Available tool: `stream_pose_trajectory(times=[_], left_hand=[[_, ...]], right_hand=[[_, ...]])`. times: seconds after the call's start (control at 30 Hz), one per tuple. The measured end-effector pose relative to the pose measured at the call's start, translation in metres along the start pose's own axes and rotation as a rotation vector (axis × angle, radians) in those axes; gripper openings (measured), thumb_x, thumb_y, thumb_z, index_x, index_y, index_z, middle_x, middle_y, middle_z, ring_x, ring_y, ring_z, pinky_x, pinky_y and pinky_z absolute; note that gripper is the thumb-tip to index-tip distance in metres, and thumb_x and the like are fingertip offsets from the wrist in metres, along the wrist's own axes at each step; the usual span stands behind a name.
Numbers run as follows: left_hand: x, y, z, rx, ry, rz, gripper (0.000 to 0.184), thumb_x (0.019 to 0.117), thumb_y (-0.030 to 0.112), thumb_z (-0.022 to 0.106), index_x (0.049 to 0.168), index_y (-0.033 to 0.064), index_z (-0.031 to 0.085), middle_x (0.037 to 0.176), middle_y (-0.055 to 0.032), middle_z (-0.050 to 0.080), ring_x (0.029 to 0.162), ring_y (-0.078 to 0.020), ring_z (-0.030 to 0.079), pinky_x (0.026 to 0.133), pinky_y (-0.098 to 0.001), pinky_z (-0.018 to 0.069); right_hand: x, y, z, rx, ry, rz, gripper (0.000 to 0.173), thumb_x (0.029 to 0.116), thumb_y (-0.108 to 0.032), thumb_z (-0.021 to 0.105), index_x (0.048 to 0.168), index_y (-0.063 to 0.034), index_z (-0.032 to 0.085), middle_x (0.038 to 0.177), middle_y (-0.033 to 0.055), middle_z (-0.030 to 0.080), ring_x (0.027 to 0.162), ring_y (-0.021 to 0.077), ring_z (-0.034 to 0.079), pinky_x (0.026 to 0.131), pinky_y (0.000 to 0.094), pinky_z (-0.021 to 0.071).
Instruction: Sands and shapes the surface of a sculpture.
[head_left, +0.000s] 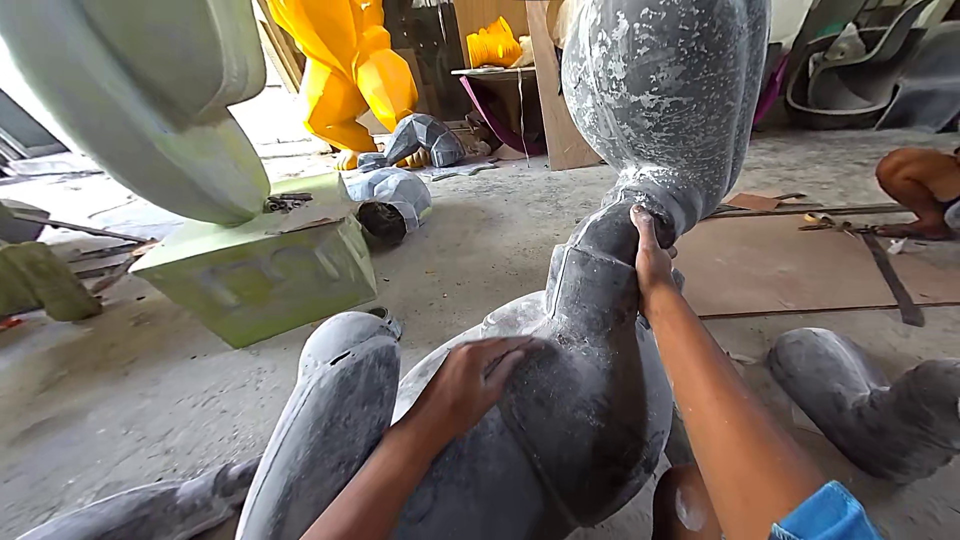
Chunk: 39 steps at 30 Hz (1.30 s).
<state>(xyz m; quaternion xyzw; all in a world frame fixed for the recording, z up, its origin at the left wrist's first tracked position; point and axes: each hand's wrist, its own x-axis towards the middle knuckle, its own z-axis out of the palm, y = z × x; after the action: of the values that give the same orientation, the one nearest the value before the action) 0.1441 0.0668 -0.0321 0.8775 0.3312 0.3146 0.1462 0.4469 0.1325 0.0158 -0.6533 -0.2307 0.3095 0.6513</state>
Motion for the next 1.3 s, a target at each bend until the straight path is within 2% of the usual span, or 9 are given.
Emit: stream_pose_trajectory(times=[0.13,0.2,0.3,0.5,0.67,0.87,1.07,1.2,1.3], left_hand=[[0.032,0.003,0.003,-0.006,-0.021,0.038,0.029,0.108,0.028,0.051,0.129,0.0246,0.071,0.118,0.0115,0.074,0.106,0.0018,0.068,0.095,-0.0287,0.0579],[0.017,0.001,-0.002,-0.007,-0.032,0.033,0.03,0.1083,0.03,0.05,0.131,0.0278,0.07,0.122,0.0144,0.072,0.109,0.0033,0.067,0.098,-0.0276,0.0572],[-0.019,-0.011,-0.006,-0.009,0.007,-0.012,0.032,0.1084,0.034,0.048,0.13,0.0305,0.071,0.122,0.0163,0.072,0.113,0.0031,0.066,0.101,-0.0264,0.0562],[0.02,-0.005,-0.004,0.025,-0.004,0.03,0.029,0.1075,0.03,0.052,0.128,0.0262,0.072,0.118,0.0123,0.074,0.106,0.0017,0.068,0.095,-0.0296,0.0583],[-0.018,-0.015,-0.008,-0.019,0.003,-0.001,0.031,0.1079,0.033,0.05,0.13,0.0291,0.071,0.122,0.0155,0.073,0.111,0.0027,0.066,0.1,-0.0255,0.0566],[0.027,-0.006,-0.004,0.045,-0.026,0.061,0.03,0.1079,0.029,0.051,0.13,0.0246,0.071,0.121,0.0109,0.073,0.109,0.0005,0.068,0.098,-0.0307,0.0568],[-0.024,-0.014,-0.007,0.148,0.021,0.051,0.033,0.1087,0.035,0.046,0.132,0.0309,0.07,0.119,0.0133,0.073,0.109,-0.0004,0.068,0.097,-0.0302,0.0582],[0.02,0.0,0.004,0.156,0.019,0.065,0.031,0.1072,0.029,0.05,0.131,0.0253,0.07,0.118,0.0072,0.074,0.106,-0.0066,0.07,0.095,-0.0389,0.0584],[-0.001,0.002,0.0,0.136,0.001,0.031,0.034,0.1088,0.031,0.047,0.135,0.0277,0.067,0.124,0.01,0.072,0.111,-0.0035,0.068,0.099,-0.035,0.0574]], right_hand=[[0.001,-0.002,0.006,-0.032,-0.013,0.003,0.137,0.0623,-0.098,0.057,0.159,-0.008,0.021,0.145,0.023,0.052,0.129,0.0328,0.057,0.101,0.056,0.0513],[0.001,-0.003,0.003,-0.021,-0.025,0.004,0.136,0.0635,-0.097,0.058,0.158,-0.0069,0.021,0.146,0.0246,0.05,0.129,0.0346,0.056,0.101,0.057,0.0508],[0.001,-0.001,0.004,0.006,-0.029,-0.002,0.134,0.063,-0.096,0.06,0.157,-0.0082,0.024,0.138,0.0218,0.057,0.124,0.031,0.061,0.099,0.0546,0.053],[0.0,-0.004,0.009,-0.032,-0.036,-0.006,0.132,0.065,-0.096,0.058,0.157,-0.0064,0.025,0.142,0.0236,0.054,0.127,0.033,0.058,0.101,0.0559,0.0514],[0.001,-0.003,0.008,-0.056,-0.026,-0.003,0.133,0.0649,-0.098,0.055,0.157,-0.0058,0.026,0.143,0.0243,0.054,0.128,0.0342,0.058,0.102,0.0574,0.0504],[0.001,-0.005,0.011,-0.06,-0.026,-0.007,0.135,0.0657,-0.097,0.056,0.158,-0.0043,0.024,0.148,0.0262,0.048,0.131,0.0357,0.055,0.103,0.0575,0.0487],[0.001,-0.003,0.005,-0.006,-0.026,-0.015,0.133,0.0653,-0.095,0.06,0.159,-0.0087,0.02,0.139,0.022,0.058,0.125,0.0316,0.06,0.1,0.0546,0.0519],[0.0,-0.005,0.008,-0.025,-0.03,0.004,0.134,0.0654,-0.095,0.06,0.159,-0.006,0.02,0.145,0.0245,0.05,0.129,0.034,0.057,0.102,0.0555,0.0501],[-0.001,-0.004,0.005,-0.048,-0.038,0.009,0.138,0.0636,-0.098,0.056,0.16,-0.0065,0.018,0.15,0.0261,0.045,0.132,0.0357,0.054,0.103,0.0573,0.0492]])
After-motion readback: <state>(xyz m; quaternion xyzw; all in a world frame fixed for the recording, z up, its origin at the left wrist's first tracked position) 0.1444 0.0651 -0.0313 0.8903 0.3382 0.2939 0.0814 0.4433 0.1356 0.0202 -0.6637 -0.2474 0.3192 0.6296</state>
